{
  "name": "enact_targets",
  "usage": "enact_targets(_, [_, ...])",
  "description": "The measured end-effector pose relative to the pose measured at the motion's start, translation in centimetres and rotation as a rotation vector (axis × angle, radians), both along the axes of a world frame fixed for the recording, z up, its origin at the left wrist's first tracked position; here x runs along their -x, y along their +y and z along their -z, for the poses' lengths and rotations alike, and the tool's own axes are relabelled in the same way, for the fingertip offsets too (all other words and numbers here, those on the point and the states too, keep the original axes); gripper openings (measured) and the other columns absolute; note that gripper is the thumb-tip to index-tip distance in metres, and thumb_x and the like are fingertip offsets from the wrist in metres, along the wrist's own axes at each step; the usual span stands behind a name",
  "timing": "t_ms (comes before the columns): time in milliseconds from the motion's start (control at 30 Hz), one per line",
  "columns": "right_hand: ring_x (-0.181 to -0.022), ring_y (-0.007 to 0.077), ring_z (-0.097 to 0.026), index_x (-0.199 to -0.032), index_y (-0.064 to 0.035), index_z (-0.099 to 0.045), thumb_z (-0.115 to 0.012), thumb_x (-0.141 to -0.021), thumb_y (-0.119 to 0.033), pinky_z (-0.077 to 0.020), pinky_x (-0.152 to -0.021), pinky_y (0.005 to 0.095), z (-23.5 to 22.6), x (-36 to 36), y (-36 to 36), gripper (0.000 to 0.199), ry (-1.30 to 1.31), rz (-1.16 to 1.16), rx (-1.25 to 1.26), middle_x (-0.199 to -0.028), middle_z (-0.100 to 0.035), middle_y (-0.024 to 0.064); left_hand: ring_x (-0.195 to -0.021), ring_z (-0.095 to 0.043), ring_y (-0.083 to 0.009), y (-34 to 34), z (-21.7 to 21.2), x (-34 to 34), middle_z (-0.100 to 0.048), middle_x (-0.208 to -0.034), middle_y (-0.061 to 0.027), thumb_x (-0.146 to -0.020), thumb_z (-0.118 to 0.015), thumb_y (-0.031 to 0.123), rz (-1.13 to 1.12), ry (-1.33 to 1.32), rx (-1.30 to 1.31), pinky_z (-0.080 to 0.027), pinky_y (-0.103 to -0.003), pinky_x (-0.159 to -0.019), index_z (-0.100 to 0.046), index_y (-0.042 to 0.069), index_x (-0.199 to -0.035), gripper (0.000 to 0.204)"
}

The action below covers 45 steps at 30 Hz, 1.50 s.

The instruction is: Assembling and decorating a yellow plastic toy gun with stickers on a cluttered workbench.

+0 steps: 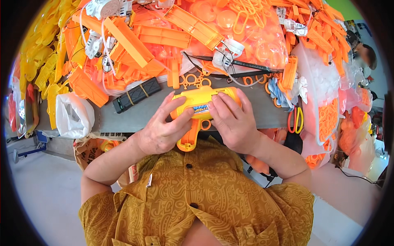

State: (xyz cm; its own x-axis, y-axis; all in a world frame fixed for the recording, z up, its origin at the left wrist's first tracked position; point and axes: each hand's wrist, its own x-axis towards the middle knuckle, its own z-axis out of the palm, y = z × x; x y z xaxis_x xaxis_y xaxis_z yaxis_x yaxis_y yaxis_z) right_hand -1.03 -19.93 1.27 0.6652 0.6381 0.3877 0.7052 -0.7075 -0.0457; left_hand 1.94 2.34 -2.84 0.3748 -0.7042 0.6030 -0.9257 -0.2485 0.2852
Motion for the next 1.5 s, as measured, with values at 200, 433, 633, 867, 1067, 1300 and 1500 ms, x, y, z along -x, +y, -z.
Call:
enact_targets(200, [-0.107, 0.0280, -0.048, -0.109, 0.0039, -0.053, -0.068, -0.062, -0.016, -0.0318, -0.093, 0.0506, 0.3, 0.5, 0.3, 0.053, 0.039, 0.047, -0.033, -0.113, -0.049, 0.0142, -0.113, -0.041, -0.0406, 0.2, -0.1, 0.4, -0.045, -0.118, -0.0134, -0.061, -0.060, 0.005, -0.025, 0.032, 0.008, -0.039, -0.054, -0.091, -0.062, -0.001, -0.087, 0.026])
enact_targets(433, [-0.109, 0.0286, -0.045, -0.114, 0.0009, -0.049, -0.068, -0.066, -0.022, -0.0293, -0.096, 0.0474, 0.2, 0.9, 0.2, 0.057, 0.100, 0.069, -0.086, -0.116, -0.047, 0.0134, -0.116, -0.038, -0.0439, 0.0, 0.1, 2.1, -0.044, -0.124, -0.0158, -0.068, -0.057, 0.002, -0.180, 0.101, 0.018, -0.041, -0.047, -0.092, -0.061, 0.000, -0.091, 0.024])
enact_targets(633, [-0.106, 0.0325, -0.046, -0.119, 0.0018, -0.042, -0.064, -0.074, -0.011, -0.0361, -0.090, 0.0411, 2.0, 1.5, -0.7, 0.052, 0.135, 0.326, -0.631, -0.114, -0.048, 0.0169, -0.114, -0.039, -0.0456, 0.3, -0.2, 1.5, -0.042, -0.125, -0.0164, -0.069, -0.055, 0.001, -0.129, 0.106, -0.010, -0.041, -0.047, -0.092, -0.060, 0.000, -0.090, 0.022])
enact_targets(867, [-0.103, 0.0193, -0.048, -0.123, 0.0032, -0.035, -0.054, -0.081, -0.003, -0.0392, -0.087, 0.0295, 4.5, 1.5, 0.1, 0.047, 0.542, 0.433, -1.130, -0.115, -0.046, 0.0134, -0.118, -0.035, -0.0463, -1.0, 0.8, 2.1, -0.034, -0.127, -0.0301, -0.069, -0.057, -0.003, -0.229, 0.226, 0.167, -0.034, -0.045, -0.097, -0.061, 0.000, -0.092, 0.023])
enact_targets(1067, [-0.110, 0.0193, -0.043, -0.125, 0.0014, -0.033, -0.055, -0.079, -0.004, -0.0353, -0.094, 0.0323, 2.8, 1.4, 1.3, 0.051, 0.375, 0.200, -1.414, -0.125, -0.038, 0.0134, -0.119, -0.037, -0.0420, -2.8, 1.1, 1.8, -0.033, -0.129, -0.0290, -0.070, -0.061, -0.004, -0.206, 0.429, 0.319, -0.035, -0.041, -0.096, -0.060, -0.001, -0.086, 0.017])
enact_targets(1300, [-0.103, 0.0292, -0.047, -0.101, -0.0052, -0.055, -0.068, -0.062, -0.001, -0.0390, -0.087, 0.0369, -4.5, 1.1, 2.3, 0.041, -0.029, 0.225, -0.710, -0.118, -0.044, 0.0159, -0.104, -0.052, -0.0295, -2.1, -0.6, 1.9, -0.047, -0.119, -0.0230, -0.074, -0.060, -0.001, -0.162, 0.388, 0.356, -0.045, -0.031, -0.082, -0.062, 0.004, -0.097, 0.023])
enact_targets(1500, [-0.100, 0.0297, -0.047, -0.096, -0.0114, -0.060, -0.053, -0.071, -0.014, -0.0364, -0.085, 0.0429, 1.2, 0.9, 5.6, 0.026, -0.188, 0.175, -0.233, -0.115, -0.048, 0.0117, -0.054, -0.039, -0.0032, 0.8, -1.6, 3.4, -0.049, -0.066, 0.0045, -0.088, -0.049, 0.008, -0.354, 1.105, 0.664, -0.031, -0.017, -0.048, -0.060, 0.003, -0.099, 0.016])
